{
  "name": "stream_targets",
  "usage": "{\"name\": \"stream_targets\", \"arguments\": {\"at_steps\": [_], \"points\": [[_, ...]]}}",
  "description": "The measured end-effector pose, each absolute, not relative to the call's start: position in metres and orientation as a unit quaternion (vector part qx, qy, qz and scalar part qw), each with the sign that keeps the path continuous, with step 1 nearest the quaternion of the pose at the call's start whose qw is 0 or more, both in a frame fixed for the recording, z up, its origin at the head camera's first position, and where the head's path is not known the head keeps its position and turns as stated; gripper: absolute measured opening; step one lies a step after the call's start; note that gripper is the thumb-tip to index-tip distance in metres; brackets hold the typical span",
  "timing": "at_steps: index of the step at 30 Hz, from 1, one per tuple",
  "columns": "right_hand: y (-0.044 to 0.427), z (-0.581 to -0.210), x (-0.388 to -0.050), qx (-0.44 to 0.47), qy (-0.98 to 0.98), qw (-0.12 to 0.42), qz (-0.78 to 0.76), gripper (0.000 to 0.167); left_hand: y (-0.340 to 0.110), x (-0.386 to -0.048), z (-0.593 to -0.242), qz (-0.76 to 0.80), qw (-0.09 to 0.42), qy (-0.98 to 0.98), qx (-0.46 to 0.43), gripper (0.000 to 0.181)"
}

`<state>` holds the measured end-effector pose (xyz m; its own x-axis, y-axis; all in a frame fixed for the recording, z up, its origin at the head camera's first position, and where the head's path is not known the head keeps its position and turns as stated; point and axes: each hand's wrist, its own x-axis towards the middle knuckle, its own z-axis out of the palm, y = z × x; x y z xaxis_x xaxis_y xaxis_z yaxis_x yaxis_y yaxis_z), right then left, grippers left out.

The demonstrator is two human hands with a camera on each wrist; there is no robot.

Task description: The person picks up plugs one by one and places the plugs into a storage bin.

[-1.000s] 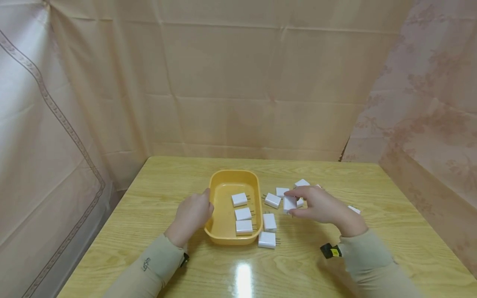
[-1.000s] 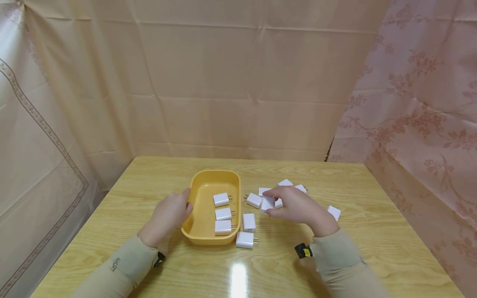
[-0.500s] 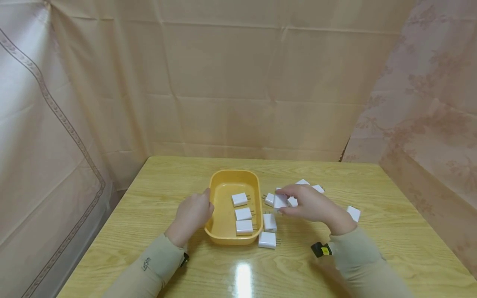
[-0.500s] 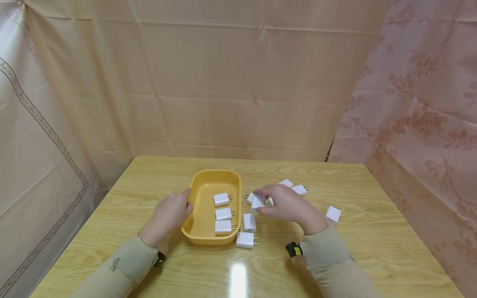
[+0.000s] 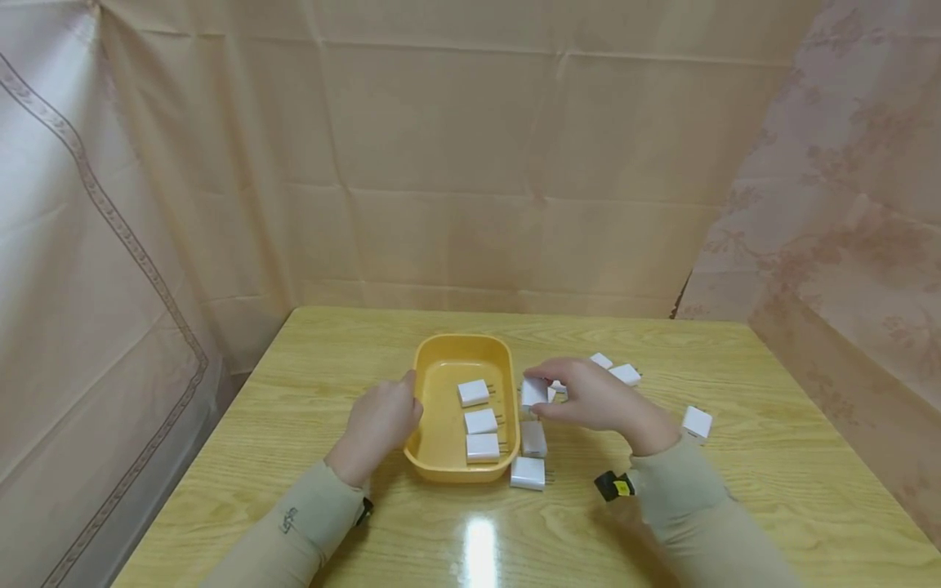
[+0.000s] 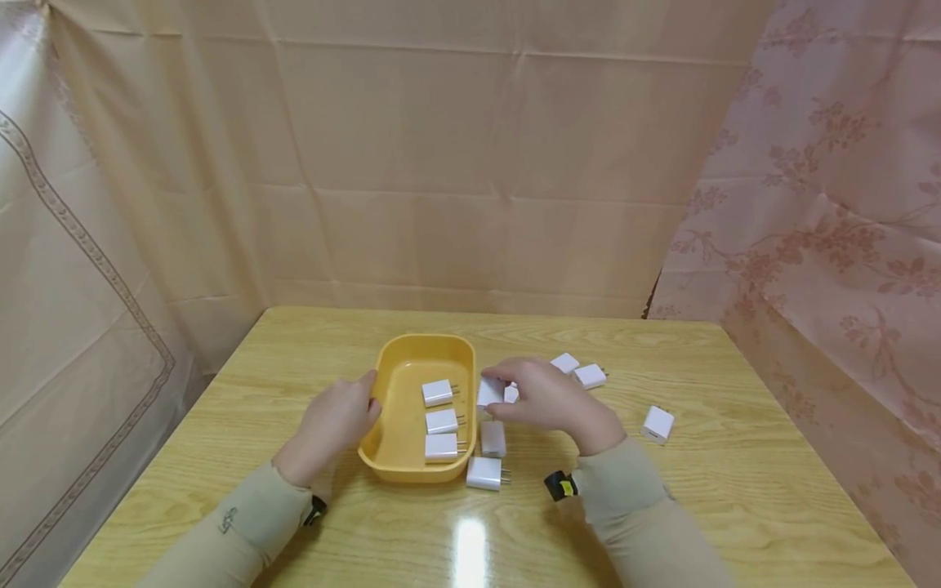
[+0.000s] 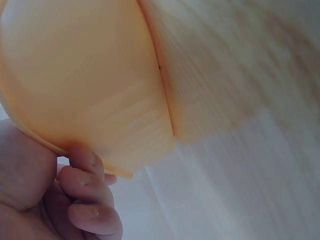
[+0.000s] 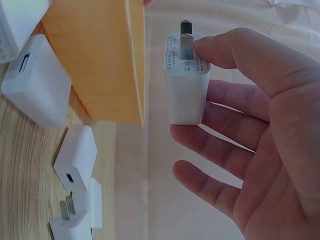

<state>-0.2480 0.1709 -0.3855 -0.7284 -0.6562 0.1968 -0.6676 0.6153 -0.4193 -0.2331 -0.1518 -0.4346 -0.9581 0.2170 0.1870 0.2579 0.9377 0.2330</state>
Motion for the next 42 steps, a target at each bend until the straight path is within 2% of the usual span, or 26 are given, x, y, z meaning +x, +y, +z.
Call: {"name": "stream_targets", "arguments": {"at_steps": [8, 16, 25, 42], "points": [[0.161, -0.385, -0.247, 0.369, -0.9, 0.002, 0.233, 0.047, -0.151, -0.232, -0.434, -0.121, 0.084, -0.981, -0.124, 0.04], [0.146, -0.386, -0.246, 0.379, -0.904, 0.016, 0.196, 0.047, -0.15, -0.231, -0.434, -0.123, 0.106, -0.977, -0.137, 0.029], [0.126, -0.388, -0.245, 0.409, -0.887, -0.012, 0.213, 0.046, -0.149, -0.232, -0.434, -0.127, 0.103, -0.977, -0.135, 0.029], [0.088, -0.391, -0.243, 0.444, -0.873, -0.026, 0.202, 0.042, -0.148, -0.231, -0.434, -0.123, 0.108, -0.977, -0.138, 0.028]]}}
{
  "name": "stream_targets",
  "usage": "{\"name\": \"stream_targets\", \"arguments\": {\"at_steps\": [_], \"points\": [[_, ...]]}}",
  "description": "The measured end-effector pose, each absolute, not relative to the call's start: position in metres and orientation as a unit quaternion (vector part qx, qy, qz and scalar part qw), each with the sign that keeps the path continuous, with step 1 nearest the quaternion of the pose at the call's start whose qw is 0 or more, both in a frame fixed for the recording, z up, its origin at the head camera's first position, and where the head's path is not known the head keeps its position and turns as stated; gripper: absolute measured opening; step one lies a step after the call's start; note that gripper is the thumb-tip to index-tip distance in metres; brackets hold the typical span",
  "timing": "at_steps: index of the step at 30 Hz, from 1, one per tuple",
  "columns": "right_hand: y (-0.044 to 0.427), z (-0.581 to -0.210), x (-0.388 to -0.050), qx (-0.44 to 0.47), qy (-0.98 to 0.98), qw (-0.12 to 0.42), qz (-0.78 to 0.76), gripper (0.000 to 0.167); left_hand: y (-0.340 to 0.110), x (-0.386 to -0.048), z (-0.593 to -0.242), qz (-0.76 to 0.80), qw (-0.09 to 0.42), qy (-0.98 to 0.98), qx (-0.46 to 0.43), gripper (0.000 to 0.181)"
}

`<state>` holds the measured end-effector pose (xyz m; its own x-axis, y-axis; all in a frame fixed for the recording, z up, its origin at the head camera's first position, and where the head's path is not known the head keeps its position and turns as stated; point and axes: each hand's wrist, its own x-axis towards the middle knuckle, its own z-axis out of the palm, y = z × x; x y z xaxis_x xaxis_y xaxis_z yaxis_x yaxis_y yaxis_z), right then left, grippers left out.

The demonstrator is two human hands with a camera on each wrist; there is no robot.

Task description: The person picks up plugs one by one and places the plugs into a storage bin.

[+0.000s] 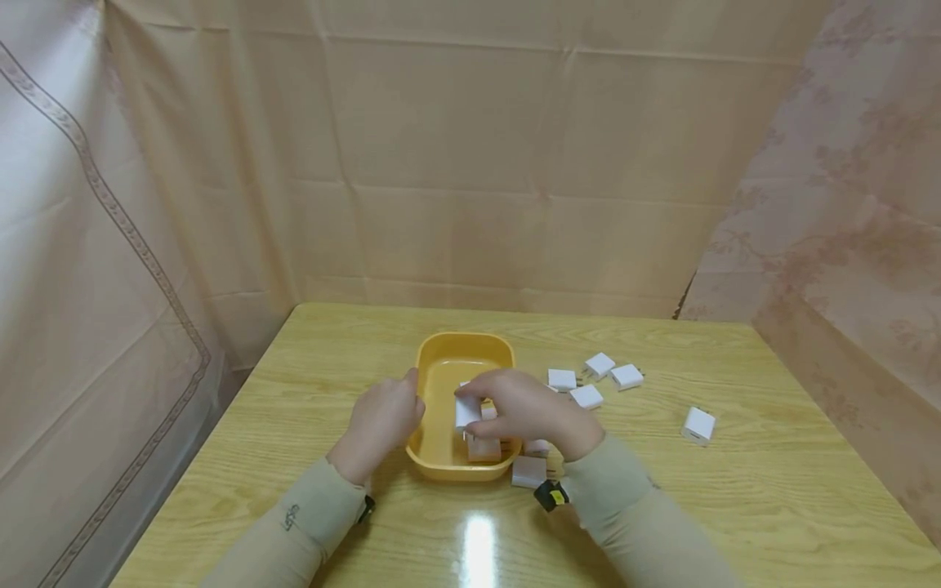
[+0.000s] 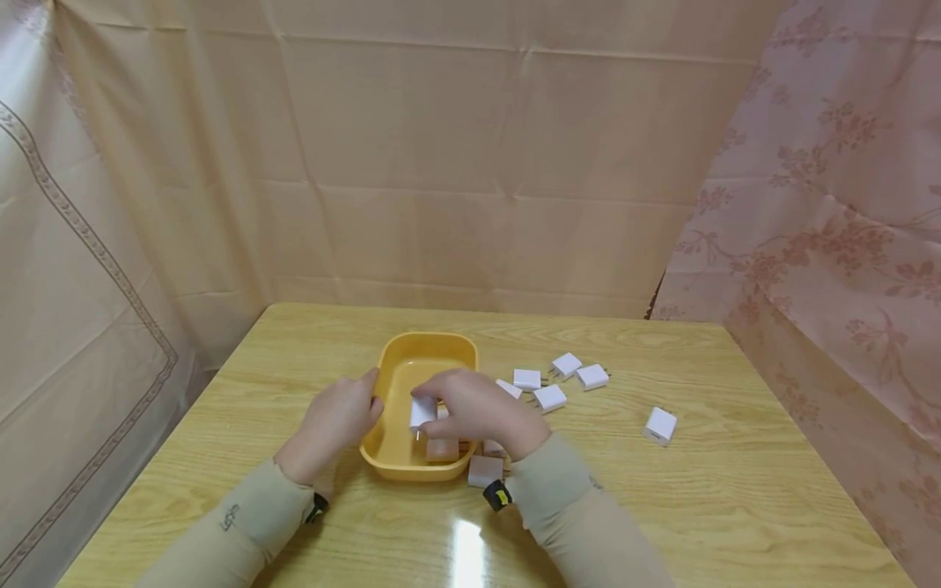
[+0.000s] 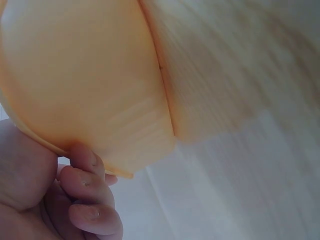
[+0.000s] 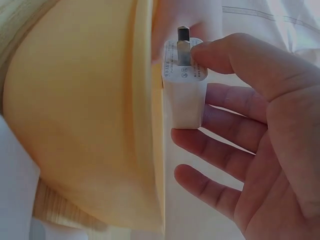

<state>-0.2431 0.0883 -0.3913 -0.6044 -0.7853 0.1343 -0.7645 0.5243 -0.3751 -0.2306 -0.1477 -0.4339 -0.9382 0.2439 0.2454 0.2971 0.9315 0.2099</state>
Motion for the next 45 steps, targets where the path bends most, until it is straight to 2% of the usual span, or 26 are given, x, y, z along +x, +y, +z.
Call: {"name": "stream_targets", "arguments": {"at_steps": [8, 21, 31, 45], "points": [[0.082, -0.395, -0.241, -0.432, 0.876, 0.045, -0.212, 0.043, -0.148, -0.23, -0.432, -0.12, 0.102, -0.978, -0.14, 0.031], [0.075, -0.405, -0.24, -0.427, 0.878, 0.059, -0.207, 0.043, -0.148, -0.228, -0.435, -0.122, 0.124, -0.974, -0.148, 0.021], [0.071, -0.412, -0.238, -0.43, 0.873, 0.08, -0.215, 0.036, -0.149, -0.229, -0.434, -0.126, 0.12, -0.973, -0.15, 0.017], [0.069, -0.412, -0.237, -0.42, 0.882, 0.084, -0.196, 0.042, -0.149, -0.229, -0.434, -0.126, 0.121, -0.973, -0.15, 0.021]]}}
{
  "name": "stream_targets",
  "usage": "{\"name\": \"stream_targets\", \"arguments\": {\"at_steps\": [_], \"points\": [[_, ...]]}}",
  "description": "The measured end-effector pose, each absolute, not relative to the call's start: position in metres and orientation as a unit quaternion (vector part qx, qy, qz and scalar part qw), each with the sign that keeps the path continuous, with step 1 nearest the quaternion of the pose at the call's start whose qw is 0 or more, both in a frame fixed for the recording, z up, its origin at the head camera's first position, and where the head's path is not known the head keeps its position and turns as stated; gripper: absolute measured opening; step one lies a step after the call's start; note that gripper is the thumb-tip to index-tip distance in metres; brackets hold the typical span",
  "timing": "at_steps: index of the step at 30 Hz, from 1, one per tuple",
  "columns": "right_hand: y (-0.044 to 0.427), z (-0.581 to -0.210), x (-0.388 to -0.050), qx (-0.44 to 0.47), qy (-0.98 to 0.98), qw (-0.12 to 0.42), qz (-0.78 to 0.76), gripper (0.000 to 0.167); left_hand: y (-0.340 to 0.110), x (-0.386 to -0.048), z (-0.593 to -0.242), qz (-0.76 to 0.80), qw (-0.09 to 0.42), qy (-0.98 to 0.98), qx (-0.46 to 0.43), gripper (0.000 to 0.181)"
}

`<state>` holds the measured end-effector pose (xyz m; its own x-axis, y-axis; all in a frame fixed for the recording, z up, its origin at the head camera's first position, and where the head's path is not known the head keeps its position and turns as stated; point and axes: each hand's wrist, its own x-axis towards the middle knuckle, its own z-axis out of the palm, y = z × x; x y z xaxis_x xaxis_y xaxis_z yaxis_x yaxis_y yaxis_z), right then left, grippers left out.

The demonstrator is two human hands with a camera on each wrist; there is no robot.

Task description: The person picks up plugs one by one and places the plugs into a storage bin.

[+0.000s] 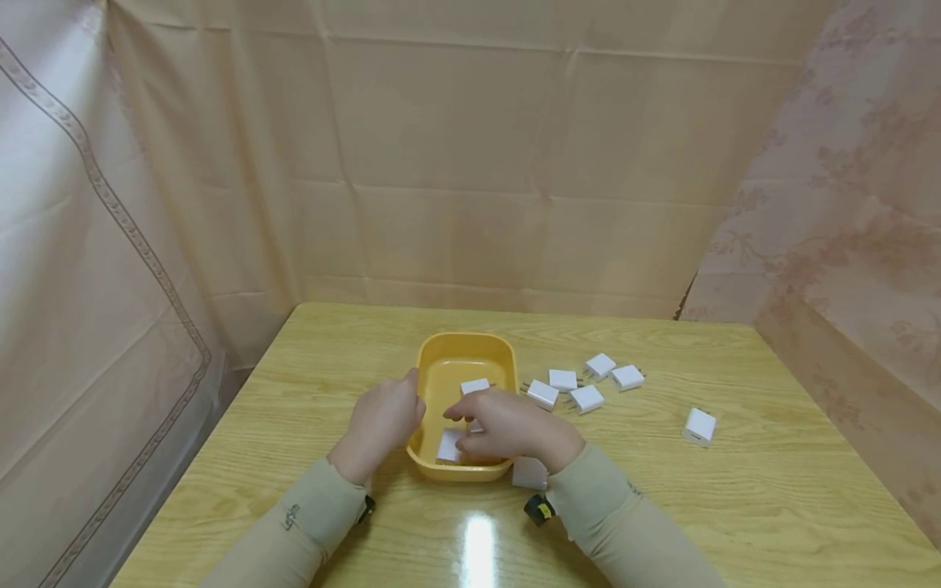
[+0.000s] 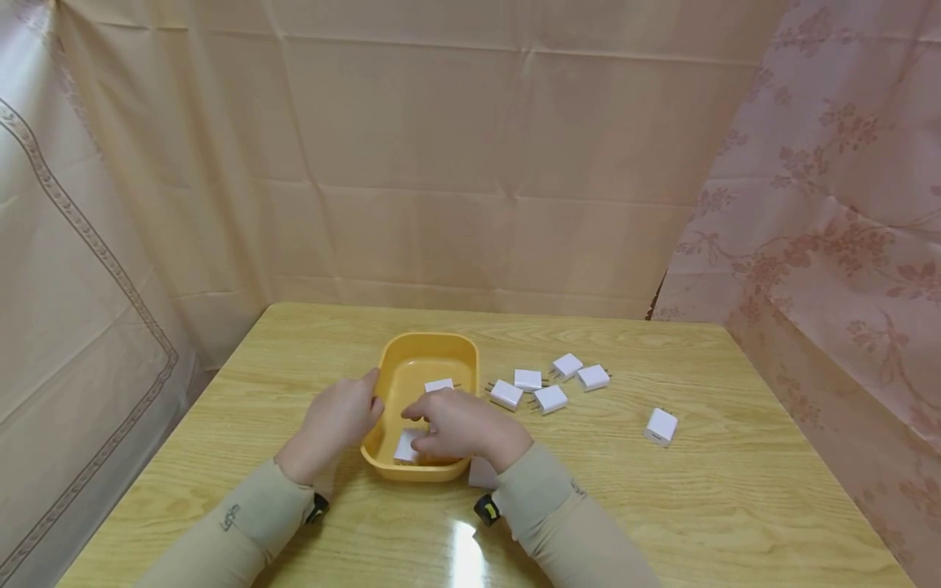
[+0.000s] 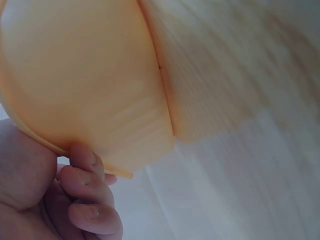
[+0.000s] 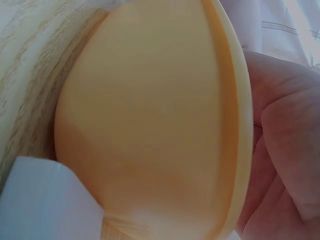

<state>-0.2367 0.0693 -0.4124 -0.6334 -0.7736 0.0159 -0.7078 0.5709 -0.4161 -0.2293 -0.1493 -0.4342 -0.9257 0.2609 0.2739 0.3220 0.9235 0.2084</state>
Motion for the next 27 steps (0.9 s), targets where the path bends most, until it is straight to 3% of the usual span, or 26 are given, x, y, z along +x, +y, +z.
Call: {"name": "stream_targets", "arguments": {"at_steps": [16, 27], "points": [[0.077, -0.409, -0.236, -0.401, 0.887, 0.087, -0.213, 0.038, -0.149, -0.23, -0.435, -0.128, 0.116, -0.974, -0.147, 0.027], [0.105, -0.4, -0.24, -0.411, 0.886, 0.051, -0.208, 0.037, -0.15, -0.232, -0.43, -0.153, 0.088, -0.975, -0.136, 0.029]]}}
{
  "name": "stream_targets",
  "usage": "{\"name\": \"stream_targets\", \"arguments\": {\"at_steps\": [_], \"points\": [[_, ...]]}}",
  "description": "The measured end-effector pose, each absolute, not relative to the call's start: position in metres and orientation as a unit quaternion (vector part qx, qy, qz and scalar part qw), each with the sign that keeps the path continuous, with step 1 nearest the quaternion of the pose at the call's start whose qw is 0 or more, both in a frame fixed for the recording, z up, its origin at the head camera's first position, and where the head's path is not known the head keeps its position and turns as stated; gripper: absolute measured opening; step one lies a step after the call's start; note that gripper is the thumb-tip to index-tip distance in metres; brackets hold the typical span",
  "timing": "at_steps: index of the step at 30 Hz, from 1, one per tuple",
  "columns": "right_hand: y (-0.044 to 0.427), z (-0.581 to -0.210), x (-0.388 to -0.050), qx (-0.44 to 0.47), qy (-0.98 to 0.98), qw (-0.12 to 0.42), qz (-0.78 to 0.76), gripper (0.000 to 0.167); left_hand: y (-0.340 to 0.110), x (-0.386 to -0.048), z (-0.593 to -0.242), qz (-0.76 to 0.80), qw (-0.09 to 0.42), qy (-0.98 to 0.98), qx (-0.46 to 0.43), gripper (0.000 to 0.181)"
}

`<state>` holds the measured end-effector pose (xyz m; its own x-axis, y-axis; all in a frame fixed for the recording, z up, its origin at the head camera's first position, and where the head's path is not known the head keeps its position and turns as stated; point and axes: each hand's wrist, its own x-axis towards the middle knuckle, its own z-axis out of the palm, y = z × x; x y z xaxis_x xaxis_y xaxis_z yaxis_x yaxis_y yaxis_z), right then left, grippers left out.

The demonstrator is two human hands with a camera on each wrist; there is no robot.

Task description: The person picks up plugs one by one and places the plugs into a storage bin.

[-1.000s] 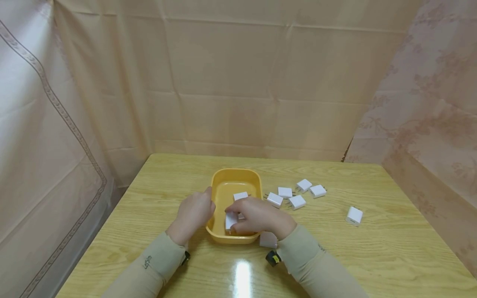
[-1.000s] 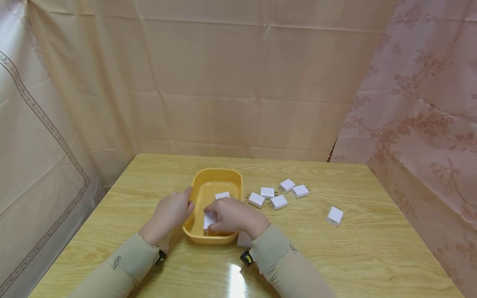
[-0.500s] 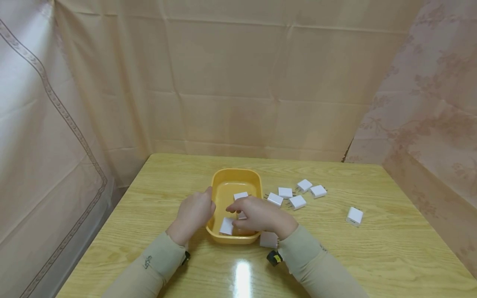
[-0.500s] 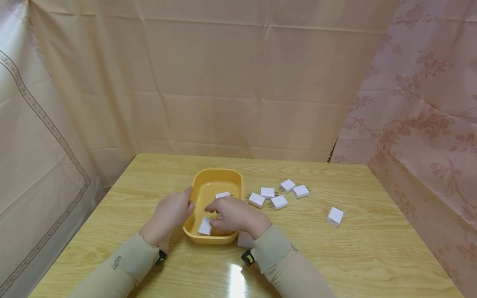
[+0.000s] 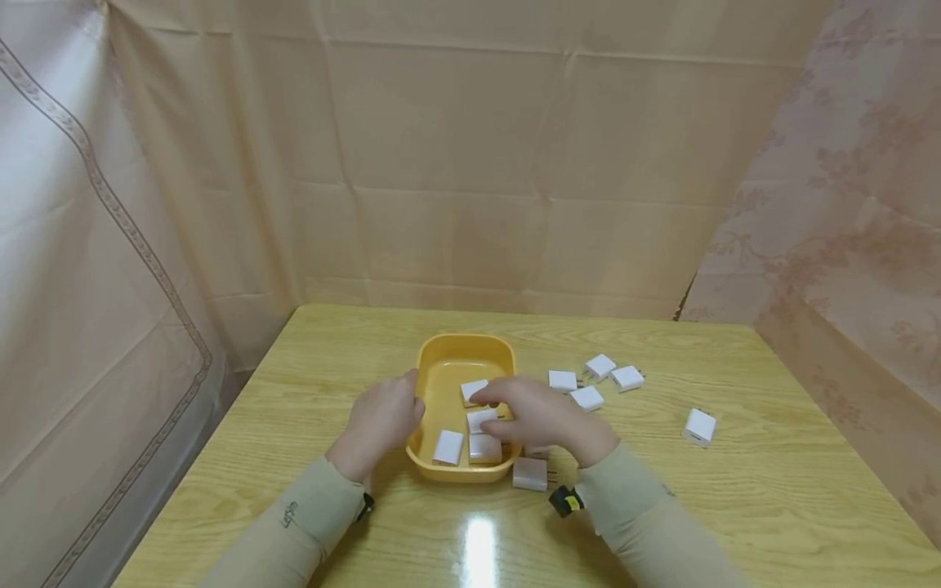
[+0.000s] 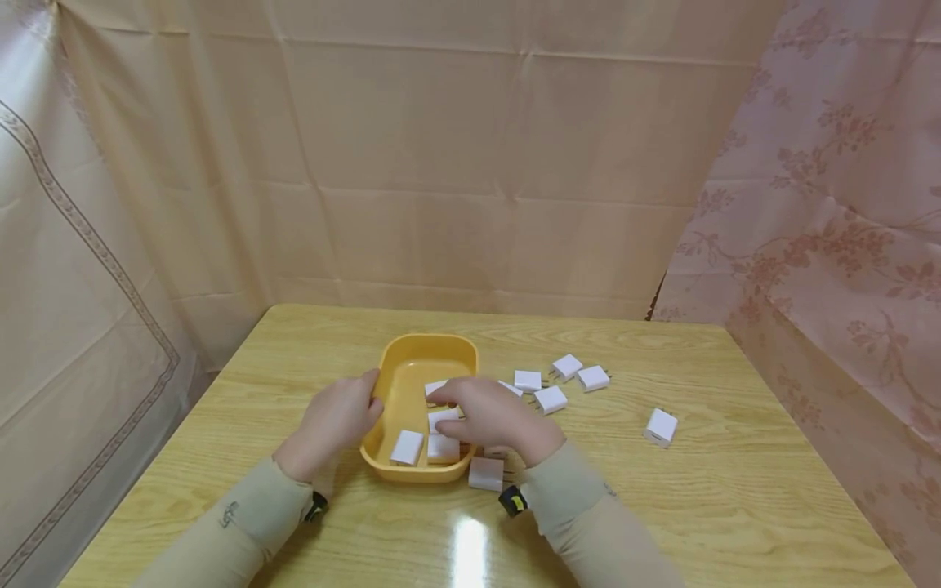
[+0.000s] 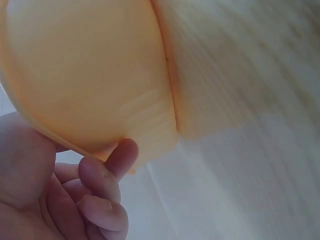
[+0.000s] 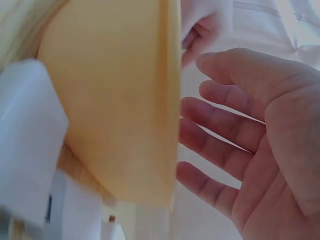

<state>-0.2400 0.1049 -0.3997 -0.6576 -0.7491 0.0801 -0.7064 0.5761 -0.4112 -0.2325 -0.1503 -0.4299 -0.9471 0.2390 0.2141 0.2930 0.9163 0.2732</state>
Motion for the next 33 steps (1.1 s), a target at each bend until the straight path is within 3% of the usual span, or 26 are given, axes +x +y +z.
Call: {"name": "stream_targets", "arguments": {"at_steps": [8, 23, 33], "points": [[0.127, -0.394, -0.24, -0.385, 0.894, 0.047, -0.223, 0.04, -0.15, -0.236, -0.428, -0.167, 0.067, -0.976, -0.124, 0.022], [0.154, -0.392, -0.236, -0.362, 0.903, 0.028, -0.23, 0.04, -0.151, -0.236, -0.427, -0.159, 0.09, -0.973, -0.14, 0.005], [0.174, -0.395, -0.236, -0.373, 0.899, -0.001, -0.23, 0.039, -0.151, -0.238, -0.425, -0.151, 0.064, -0.977, -0.134, 0.032]]}}
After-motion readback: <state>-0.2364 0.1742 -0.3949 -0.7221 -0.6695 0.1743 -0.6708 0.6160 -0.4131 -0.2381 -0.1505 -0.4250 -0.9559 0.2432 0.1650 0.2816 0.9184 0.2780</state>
